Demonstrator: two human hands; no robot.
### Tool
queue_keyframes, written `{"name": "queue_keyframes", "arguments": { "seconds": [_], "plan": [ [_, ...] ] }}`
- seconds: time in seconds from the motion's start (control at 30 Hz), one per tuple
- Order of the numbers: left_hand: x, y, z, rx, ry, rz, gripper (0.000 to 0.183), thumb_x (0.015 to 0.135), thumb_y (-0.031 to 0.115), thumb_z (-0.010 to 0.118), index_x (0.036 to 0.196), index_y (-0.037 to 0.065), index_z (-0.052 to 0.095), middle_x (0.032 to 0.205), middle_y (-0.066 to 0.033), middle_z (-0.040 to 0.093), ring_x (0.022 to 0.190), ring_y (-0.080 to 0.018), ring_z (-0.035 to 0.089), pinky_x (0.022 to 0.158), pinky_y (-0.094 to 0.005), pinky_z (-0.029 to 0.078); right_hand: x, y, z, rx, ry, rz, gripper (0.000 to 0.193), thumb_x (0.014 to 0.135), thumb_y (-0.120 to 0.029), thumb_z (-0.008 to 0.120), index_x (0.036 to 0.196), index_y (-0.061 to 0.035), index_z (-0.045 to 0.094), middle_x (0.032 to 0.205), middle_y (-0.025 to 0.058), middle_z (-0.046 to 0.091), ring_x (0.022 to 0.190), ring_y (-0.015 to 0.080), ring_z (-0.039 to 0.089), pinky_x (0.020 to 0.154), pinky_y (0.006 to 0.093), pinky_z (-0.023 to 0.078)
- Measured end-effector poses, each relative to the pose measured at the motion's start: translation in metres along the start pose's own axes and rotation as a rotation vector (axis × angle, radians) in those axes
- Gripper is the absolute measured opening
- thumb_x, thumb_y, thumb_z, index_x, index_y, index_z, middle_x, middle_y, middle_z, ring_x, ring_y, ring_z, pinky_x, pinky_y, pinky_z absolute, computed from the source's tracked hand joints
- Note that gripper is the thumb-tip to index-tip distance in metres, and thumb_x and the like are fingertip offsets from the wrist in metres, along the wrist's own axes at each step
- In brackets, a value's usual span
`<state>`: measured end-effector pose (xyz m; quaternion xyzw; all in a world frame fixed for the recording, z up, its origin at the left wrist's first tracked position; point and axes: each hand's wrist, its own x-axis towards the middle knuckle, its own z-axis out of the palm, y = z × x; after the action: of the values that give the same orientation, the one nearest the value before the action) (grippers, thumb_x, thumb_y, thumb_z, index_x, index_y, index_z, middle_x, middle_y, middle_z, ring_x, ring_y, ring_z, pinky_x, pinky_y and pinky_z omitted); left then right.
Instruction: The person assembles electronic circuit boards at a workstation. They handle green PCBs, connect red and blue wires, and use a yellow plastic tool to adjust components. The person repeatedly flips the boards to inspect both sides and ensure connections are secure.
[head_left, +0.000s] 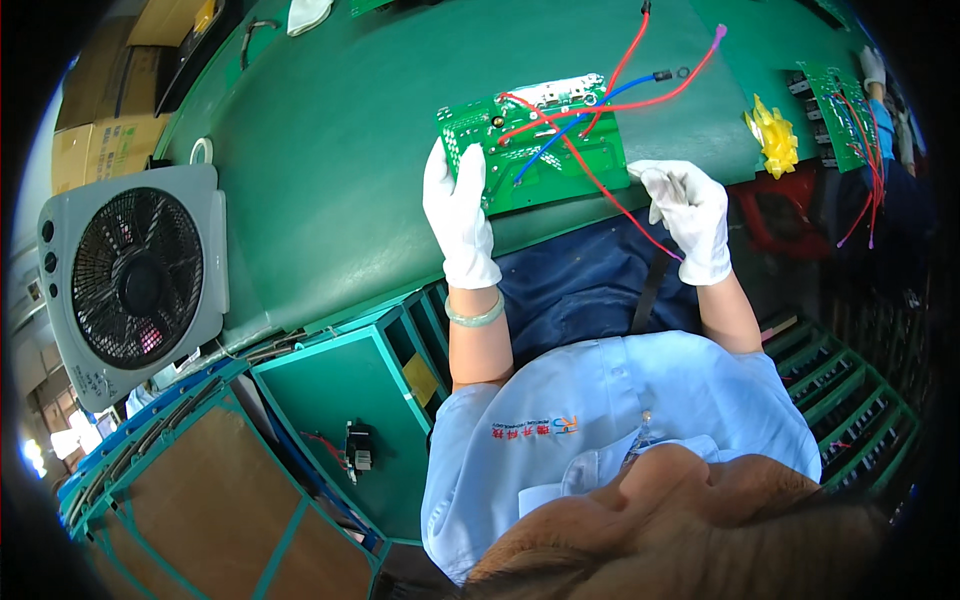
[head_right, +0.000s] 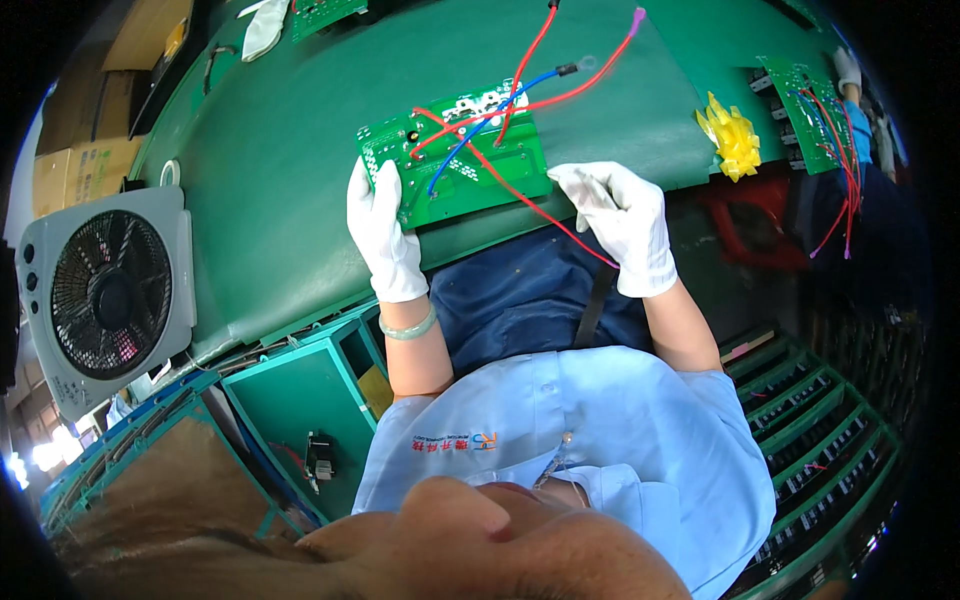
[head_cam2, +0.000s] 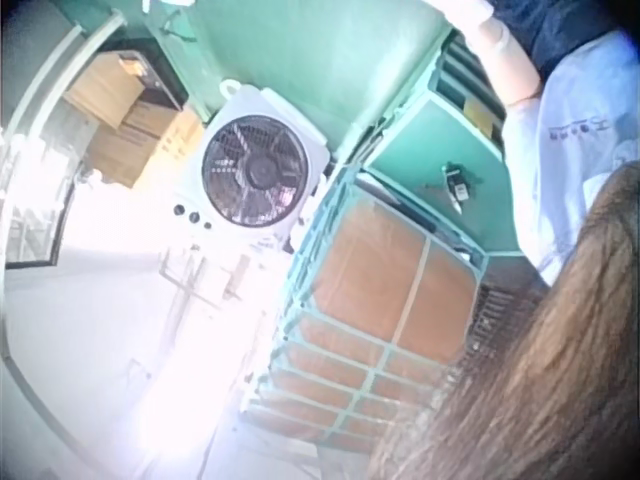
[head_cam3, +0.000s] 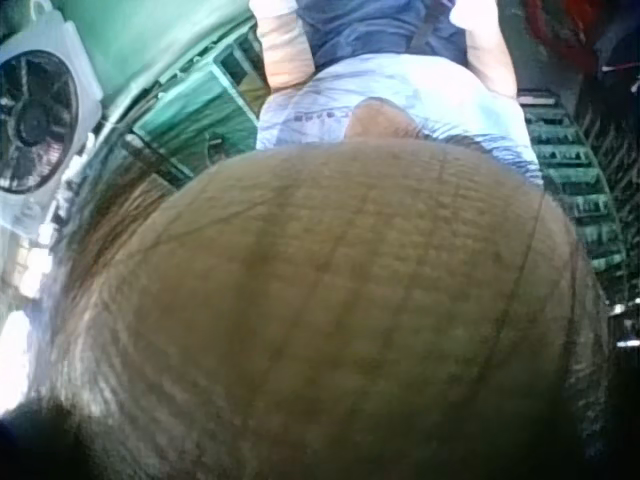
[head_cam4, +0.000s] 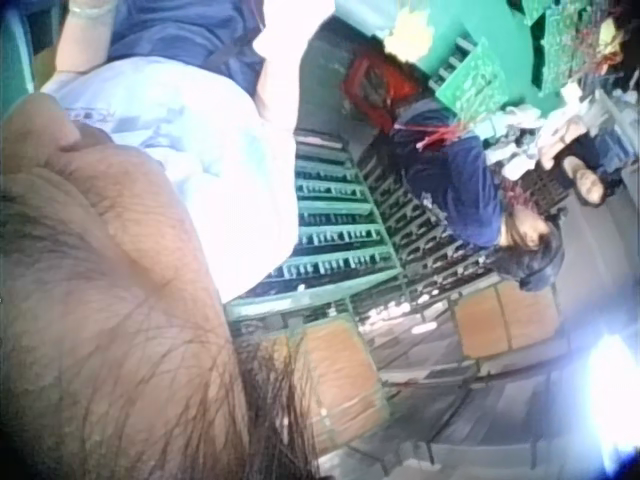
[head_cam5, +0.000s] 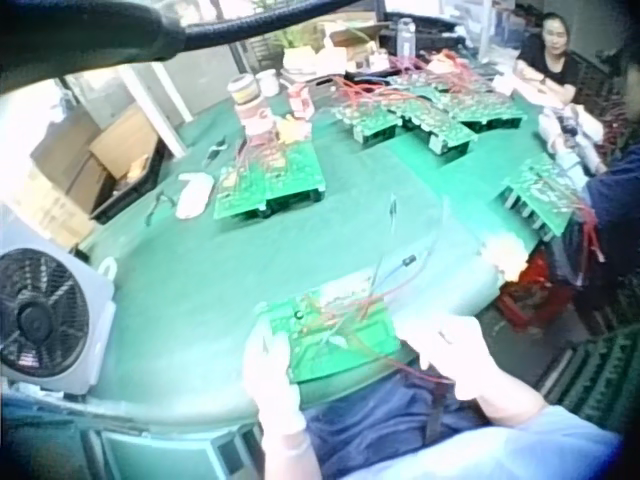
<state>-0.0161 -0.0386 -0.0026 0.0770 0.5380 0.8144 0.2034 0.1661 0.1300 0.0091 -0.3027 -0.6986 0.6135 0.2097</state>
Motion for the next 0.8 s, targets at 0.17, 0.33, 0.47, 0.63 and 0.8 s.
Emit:
{"name": "queue_keyframes", "arguments": {
  "seconds": [0.17, 0.33, 0.47, 0.63, 0.8],
  "plan": [
    [0.004, -0.004, 0.0, 0.007, 0.059, -0.017, 0.038, 0.095, 0.005, 0.063, 0.129, -0.006, 0.054, 0.115, -0.0078, 0.064, 0.099, -0.0103, 0.059, 0.089, -0.0252, 0.048, -0.001, 0.009, 0.01, -0.484, 0.006, -0.652, 0.045, 0.074, -0.014, 0.085, 0.111, 0.0006, 0.063, 0.086, 0.0144, 0.071, 0.073, 0.0231, 0.072, 0.064, 0.0339, 0.056],
    [0.007, 0.005, 0.003, 0.121, 0.048, -0.085, 0.04, 0.09, 0.006, 0.069, 0.126, -0.004, 0.053, 0.109, -0.0063, 0.064, 0.093, -0.0087, 0.06, 0.081, -0.0226, 0.049, 0.008, -0.011, -0.008, -0.828, -0.086, -0.824, 0.045, 0.071, -0.008, 0.073, 0.115, -0.0068, 0.068, 0.089, 0.0076, 0.072, 0.062, 0.0228, 0.063, 0.056, 0.0339, 0.05],
    [0.006, 0.004, 0.001, 0.069, 0.01, -0.012, 0.04, 0.09, 0.006, 0.07, 0.125, -0.004, 0.054, 0.107, -0.0054, 0.065, 0.09, -0.0084, 0.06, 0.08, -0.0228, 0.05, 0.044, -0.048, -0.047, -1.09, 0.006, -1.038, 0.058, 0.068, -0.006, 0.07, 0.126, -0.0101, 0.067, 0.084, 0.0041, 0.067, 0.064, 0.0198, 0.056, 0.056, 0.0317, 0.047],
    [0.007, 0.015, -0.001, 0.022, -0.092, -0.113, 0.043, 0.089, 0.006, 0.07, 0.127, -0.007, 0.054, 0.11, -0.0071, 0.066, 0.092, -0.0104, 0.063, 0.083, -0.0243, 0.05, 0.098, -0.084, -0.073, -1.212, 0.103, -1.234, 0.05, 0.069, -0.005, 0.067, 0.119, -0.011, 0.07, 0.089, 0.0034, 0.068, 0.07, 0.0202, 0.061, 0.058, 0.0301, 0.049],
    [0.007, 0.015, -0.006, 0.053, -0.117, -0.167, 0.044, 0.088, 0.006, 0.07, 0.128, -0.008, 0.055, 0.109, -0.0079, 0.067, 0.096, -0.0116, 0.064, 0.085, -0.0251, 0.051, 0.126, -0.057, -0.09, -1.163, 0.036, -1.209, 0.038, 0.069, -0.007, 0.069, 0.106, -0.0129, 0.072, 0.089, 0.0013, 0.07, 0.072, 0.0199, 0.062, 0.058, 0.0305, 0.048]
  ]
}}
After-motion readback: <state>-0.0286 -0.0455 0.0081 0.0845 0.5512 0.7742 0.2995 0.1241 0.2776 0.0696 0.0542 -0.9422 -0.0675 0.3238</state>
